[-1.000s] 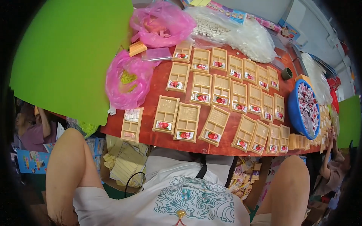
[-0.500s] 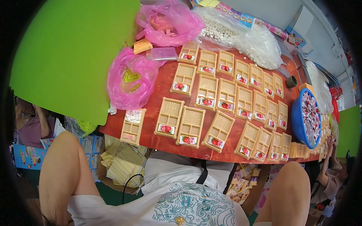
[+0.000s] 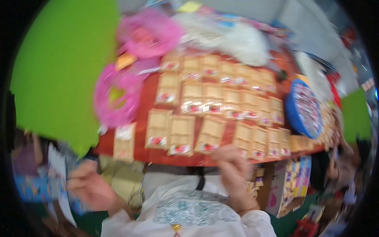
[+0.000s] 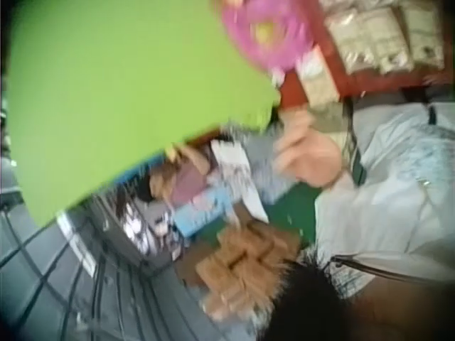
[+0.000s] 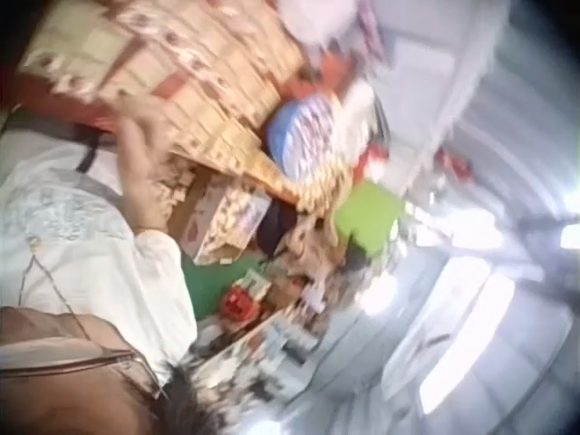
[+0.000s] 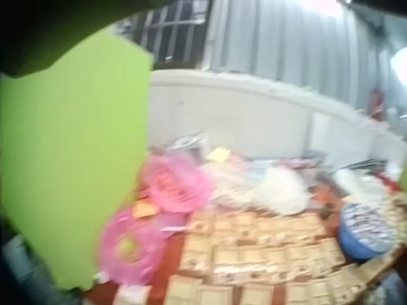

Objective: Placing small white items into partitioned plastic trays on a production line.

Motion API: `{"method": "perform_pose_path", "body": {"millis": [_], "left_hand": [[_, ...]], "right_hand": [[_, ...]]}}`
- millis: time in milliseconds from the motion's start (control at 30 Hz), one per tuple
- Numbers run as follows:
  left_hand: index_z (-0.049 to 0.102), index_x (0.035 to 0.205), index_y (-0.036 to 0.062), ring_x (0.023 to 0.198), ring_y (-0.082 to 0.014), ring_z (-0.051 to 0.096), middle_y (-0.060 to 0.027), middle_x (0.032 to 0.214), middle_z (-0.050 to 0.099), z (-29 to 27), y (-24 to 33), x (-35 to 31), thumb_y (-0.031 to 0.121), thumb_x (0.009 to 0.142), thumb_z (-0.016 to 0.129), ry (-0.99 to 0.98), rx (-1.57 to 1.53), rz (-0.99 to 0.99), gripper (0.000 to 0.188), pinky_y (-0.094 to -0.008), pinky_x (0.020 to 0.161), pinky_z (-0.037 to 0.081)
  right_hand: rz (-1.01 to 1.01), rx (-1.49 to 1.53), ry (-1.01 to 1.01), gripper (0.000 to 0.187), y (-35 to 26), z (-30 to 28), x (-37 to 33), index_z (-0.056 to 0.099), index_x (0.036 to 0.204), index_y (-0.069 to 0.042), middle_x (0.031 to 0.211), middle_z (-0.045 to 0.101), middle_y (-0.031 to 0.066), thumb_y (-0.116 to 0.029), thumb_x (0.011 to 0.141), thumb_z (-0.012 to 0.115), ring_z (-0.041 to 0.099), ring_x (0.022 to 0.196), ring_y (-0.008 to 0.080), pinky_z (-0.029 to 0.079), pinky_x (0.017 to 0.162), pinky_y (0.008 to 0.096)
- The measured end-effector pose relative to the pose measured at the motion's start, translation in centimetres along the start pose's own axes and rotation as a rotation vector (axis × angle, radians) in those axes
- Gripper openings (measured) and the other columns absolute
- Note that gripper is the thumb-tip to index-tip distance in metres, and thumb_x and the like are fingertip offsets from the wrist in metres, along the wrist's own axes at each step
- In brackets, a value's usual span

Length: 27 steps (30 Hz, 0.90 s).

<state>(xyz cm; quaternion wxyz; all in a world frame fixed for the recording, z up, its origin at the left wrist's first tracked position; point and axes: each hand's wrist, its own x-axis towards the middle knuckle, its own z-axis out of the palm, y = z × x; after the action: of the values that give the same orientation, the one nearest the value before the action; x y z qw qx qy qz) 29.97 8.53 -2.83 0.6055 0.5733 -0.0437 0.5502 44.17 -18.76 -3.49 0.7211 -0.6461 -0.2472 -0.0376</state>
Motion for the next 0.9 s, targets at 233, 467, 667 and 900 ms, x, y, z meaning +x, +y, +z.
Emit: {"method": "perform_pose_path", "body": {"millis": [233,467,667,900], "left_hand": [[0.052,0.097,-0.0027,0.087,-0.0237,0.059,-0.0191,0.099,0.061,4.6,-6.4,-12.2,0.017,0.087,0.05,-0.462,-0.149,-1.104,0.022,-0.0365,0.085,0.046],[0.038,0.132,-0.0053,0.121,-0.0265,0.046,-0.0191,0.133,0.046,9.6,-7.7,-12.3,0.023,0.088,0.05,-0.833,-0.605,-1.387,0.053,-0.0363,0.099,0.036],[0.03,0.137,-0.0036,0.123,-0.0326,0.044,-0.0224,0.134,0.042,11.5,-7.9,-13.4,0.03,0.088,0.051,-0.936,-0.62,-1.443,0.063,-0.0405,0.099,0.036],[0.039,0.13,-0.0041,0.116,-0.0343,0.05,-0.0226,0.128,0.048,14.5,-7.2,-12.1,0.018,0.087,0.052,-1.017,-0.579,-1.413,0.05,-0.0424,0.099,0.038]], "right_hand": [[0.525,0.303,0.314,0.015,7.0,-7.6,-3.8,0.059,0.088,0.005,0.091,0.06,0.0132,-0.008,0.087,0.05,0.057,0.082,0.0186,0.044,0.078,0.0302],[0.403,0.753,0.654,0.039,3.7,-15.1,-3.6,0.048,0.119,0.008,0.123,0.052,0.0219,-0.02,0.091,0.046,0.053,0.11,0.0303,0.044,0.092,0.0393],[0.399,0.808,0.65,0.04,1.4,-17.1,-4.2,0.046,0.121,0.007,0.128,0.048,0.0216,-0.022,0.093,0.043,0.048,0.118,0.0319,0.04,0.095,0.0415],[-0.301,0.315,-0.651,0.051,-12.6,-12.3,0.0,0.038,0.129,0.009,0.137,0.039,0.0173,-0.024,0.092,0.045,0.046,0.12,0.0261,0.033,0.101,0.0371]]}}
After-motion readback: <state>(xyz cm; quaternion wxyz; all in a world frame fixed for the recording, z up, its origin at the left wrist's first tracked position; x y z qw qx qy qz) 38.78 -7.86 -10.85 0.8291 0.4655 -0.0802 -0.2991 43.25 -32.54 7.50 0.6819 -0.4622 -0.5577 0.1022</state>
